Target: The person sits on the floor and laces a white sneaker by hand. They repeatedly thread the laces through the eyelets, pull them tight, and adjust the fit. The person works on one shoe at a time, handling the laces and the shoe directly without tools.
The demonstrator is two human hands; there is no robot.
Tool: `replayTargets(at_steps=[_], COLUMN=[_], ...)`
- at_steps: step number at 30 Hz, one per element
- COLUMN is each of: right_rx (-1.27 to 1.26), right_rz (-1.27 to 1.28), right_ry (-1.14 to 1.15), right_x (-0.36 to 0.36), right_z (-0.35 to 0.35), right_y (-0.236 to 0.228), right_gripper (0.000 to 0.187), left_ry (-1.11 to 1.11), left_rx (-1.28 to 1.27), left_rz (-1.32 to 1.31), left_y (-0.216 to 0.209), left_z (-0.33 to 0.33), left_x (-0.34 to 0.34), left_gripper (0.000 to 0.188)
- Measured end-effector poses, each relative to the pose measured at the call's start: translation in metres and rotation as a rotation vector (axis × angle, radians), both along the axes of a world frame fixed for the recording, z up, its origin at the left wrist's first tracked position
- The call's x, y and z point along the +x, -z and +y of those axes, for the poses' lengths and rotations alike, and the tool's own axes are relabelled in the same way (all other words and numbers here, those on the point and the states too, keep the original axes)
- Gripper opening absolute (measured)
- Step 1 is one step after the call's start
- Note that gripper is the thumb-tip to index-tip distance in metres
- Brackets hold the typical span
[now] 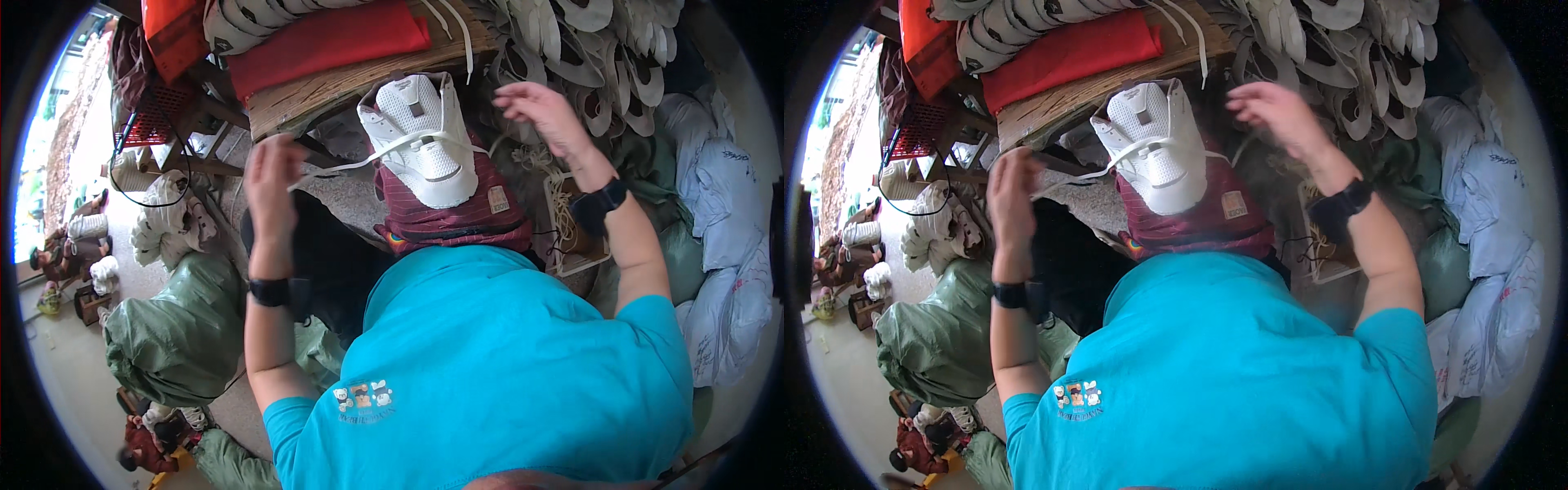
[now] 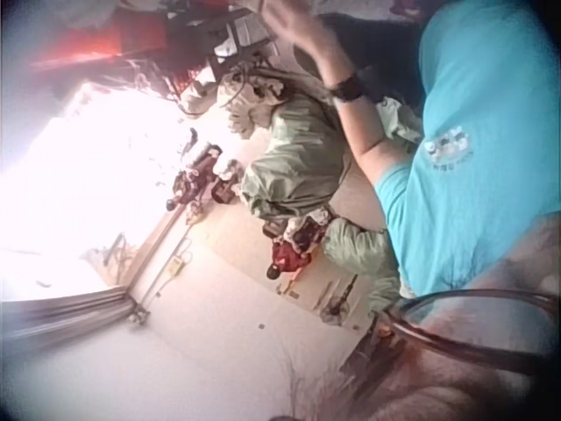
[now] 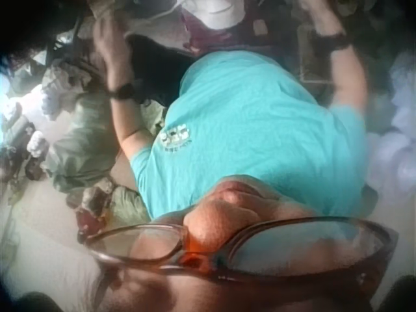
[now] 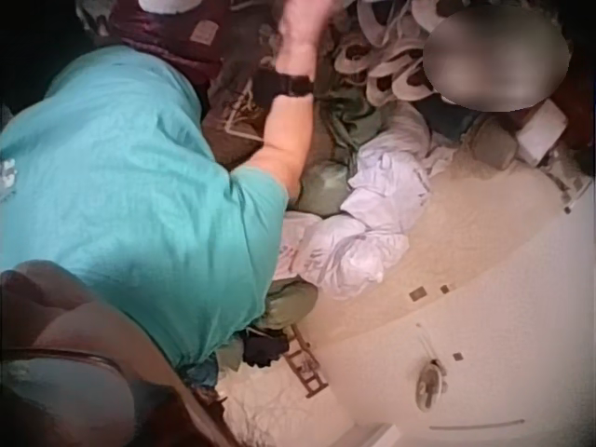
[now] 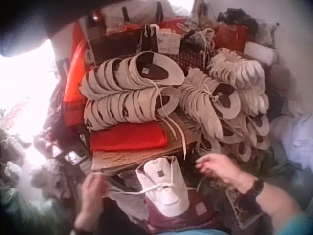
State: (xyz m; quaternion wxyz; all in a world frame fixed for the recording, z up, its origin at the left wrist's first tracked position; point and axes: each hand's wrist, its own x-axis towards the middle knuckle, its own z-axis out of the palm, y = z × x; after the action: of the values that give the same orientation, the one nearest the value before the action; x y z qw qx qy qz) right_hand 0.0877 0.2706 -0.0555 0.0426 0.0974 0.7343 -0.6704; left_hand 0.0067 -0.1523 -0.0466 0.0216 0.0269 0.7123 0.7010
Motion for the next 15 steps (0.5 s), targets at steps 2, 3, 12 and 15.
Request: replayTargets(at_steps=[2,3,12,15], right_rx=[-0.101,-0.072,0.176,0.547], right_rz=[0.029,0.034,0.122,0.301], right_ry=[-0.123,-0.171,-0.287,-0.312], right_x=[-0.008,-0.011,-0.019,-0.02], right_z=[-0.04,-0.054,-0.074,-0.083], right_y=[-0.014,-0.018,-0.006,-0.015], right_gripper=[0.024,0.025,0.007,0.011], left_ry=[0.173,0.221,0.346,0.342], left_rx=[0.089,0.084,0.112,0.075], left_rz=[-0.034,-0.073,-0.185,-0.195], left_y=[0.01,0.01,0.018,0.026], left_z=[0.042,0.058,0.1,0.096], left_x=[0.013,0.019,0.046,0.045], left_gripper=[0.025,0.026,0.025,0.024])
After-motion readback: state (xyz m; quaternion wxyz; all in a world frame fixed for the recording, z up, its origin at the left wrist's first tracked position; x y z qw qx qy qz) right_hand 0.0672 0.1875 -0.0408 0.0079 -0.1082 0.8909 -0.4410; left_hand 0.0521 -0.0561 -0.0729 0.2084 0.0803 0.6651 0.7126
